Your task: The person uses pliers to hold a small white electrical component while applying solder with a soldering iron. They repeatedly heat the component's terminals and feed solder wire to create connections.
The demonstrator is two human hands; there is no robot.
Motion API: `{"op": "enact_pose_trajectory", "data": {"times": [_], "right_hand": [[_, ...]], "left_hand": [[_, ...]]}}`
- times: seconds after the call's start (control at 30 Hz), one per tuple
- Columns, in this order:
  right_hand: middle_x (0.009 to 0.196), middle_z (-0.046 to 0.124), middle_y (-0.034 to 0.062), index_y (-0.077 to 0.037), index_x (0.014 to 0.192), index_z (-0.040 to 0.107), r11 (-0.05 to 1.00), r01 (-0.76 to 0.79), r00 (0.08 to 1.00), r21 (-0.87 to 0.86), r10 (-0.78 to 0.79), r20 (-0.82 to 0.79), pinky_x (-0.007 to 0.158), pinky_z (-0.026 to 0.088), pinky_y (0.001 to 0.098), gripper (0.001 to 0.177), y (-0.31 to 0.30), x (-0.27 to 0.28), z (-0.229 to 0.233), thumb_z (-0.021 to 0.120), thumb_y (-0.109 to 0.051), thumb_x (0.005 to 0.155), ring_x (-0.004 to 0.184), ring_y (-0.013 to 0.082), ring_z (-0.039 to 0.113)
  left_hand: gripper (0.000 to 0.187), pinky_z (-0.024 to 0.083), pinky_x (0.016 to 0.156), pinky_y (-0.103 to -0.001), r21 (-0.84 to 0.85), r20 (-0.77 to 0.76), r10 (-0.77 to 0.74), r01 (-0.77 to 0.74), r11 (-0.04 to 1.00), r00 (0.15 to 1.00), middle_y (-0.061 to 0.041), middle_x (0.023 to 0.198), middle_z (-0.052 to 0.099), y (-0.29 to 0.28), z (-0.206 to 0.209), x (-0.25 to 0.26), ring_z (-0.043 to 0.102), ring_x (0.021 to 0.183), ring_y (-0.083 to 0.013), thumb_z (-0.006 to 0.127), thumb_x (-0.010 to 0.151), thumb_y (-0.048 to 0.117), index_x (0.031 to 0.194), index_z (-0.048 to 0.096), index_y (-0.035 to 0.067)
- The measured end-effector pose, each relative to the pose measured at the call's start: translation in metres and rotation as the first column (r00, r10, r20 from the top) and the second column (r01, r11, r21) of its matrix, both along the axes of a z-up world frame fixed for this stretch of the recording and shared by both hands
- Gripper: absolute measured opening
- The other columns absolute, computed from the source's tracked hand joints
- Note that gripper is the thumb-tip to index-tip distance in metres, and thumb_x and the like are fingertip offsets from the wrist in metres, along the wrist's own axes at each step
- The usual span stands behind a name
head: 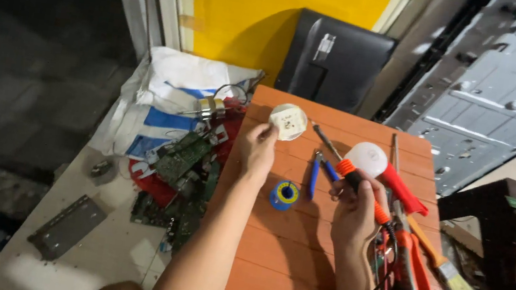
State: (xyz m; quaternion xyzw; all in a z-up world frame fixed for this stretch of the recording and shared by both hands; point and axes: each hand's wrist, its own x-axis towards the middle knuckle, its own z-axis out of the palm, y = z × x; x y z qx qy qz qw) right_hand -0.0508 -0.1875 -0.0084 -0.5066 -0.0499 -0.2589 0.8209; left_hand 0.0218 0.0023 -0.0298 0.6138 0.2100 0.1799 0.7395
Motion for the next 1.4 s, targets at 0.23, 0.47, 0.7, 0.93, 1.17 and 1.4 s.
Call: {"op": "enact_pose_trajectory", "data": {"times": [0.23,0.47,0.7,0.93,1.17,1.4], "right_hand": [[0.065,0.063,0.0247,0.000,0.111,0.070,0.995,-0.001,0.995,0.100,0.011,-0.104,0.049,0.049,0.0242,0.028,0.000,0.009,-0.029,0.058,-0.021,0.098,0.052,0.0214,0.062],[0.050,0.052,0.0228,0.002,0.106,0.072,0.994,0.034,0.990,0.106,-0.019,-0.138,0.045,0.048,0.0279,0.033,-0.002,0.014,-0.038,0.059,-0.025,0.091,0.048,0.0295,0.063],[0.066,0.063,0.0273,0.002,0.106,0.071,0.998,0.028,0.990,0.060,-0.019,-0.140,0.045,0.048,0.0306,0.034,-0.004,0.015,-0.038,0.060,-0.026,0.090,0.052,0.0271,0.065],[0.060,0.058,0.0240,-0.001,0.108,0.069,1.000,0.012,0.991,0.026,-0.008,-0.136,0.043,0.045,0.0288,0.035,-0.007,0.017,-0.039,0.057,-0.029,0.093,0.047,0.0271,0.060],[0.060,0.060,0.0223,-0.002,0.106,0.068,1.000,0.001,0.989,0.015,0.001,-0.149,0.044,0.045,0.0278,0.033,-0.004,0.012,-0.033,0.056,-0.029,0.092,0.048,0.0255,0.061],[0.060,0.061,0.0229,-0.004,0.109,0.069,1.000,-0.011,0.987,0.001,0.011,-0.163,0.045,0.045,0.0265,0.032,-0.005,0.016,-0.036,0.055,-0.029,0.094,0.049,0.0251,0.061]], "left_hand": [[0.033,0.055,0.092,-0.041,0.022,0.020,-0.006,0.006,1.000,1.000,-0.020,0.111,0.074,-0.007,0.023,-0.020,0.070,0.105,-0.0301,0.068,0.095,0.029,0.114,0.075,0.004],[0.027,0.057,0.080,-0.036,0.189,0.024,0.006,-0.010,0.982,1.000,-0.014,0.101,0.076,-0.003,0.016,-0.016,0.073,0.093,-0.0267,0.068,0.094,0.029,0.111,0.077,0.010],[0.026,0.057,0.081,-0.037,0.172,0.082,0.016,-0.030,0.985,0.997,-0.016,0.102,0.076,-0.004,0.008,-0.009,0.072,0.093,-0.0256,0.069,0.094,0.027,0.110,0.076,0.008],[0.025,0.056,0.078,-0.034,0.176,0.095,0.000,-0.016,0.984,0.995,-0.013,0.103,0.076,-0.006,0.006,-0.010,0.070,0.090,-0.0215,0.069,0.095,0.027,0.112,0.076,0.010],[0.026,0.056,0.081,-0.035,0.145,0.121,0.000,-0.018,0.989,0.993,-0.016,0.105,0.074,-0.006,0.015,-0.018,0.069,0.092,-0.0222,0.069,0.098,0.023,0.114,0.076,0.005],[0.028,0.056,0.083,-0.035,0.134,0.085,-0.015,0.004,0.991,0.996,-0.015,0.107,0.076,-0.005,0.010,-0.012,0.071,0.097,-0.0223,0.071,0.095,0.028,0.113,0.077,0.008]]}}
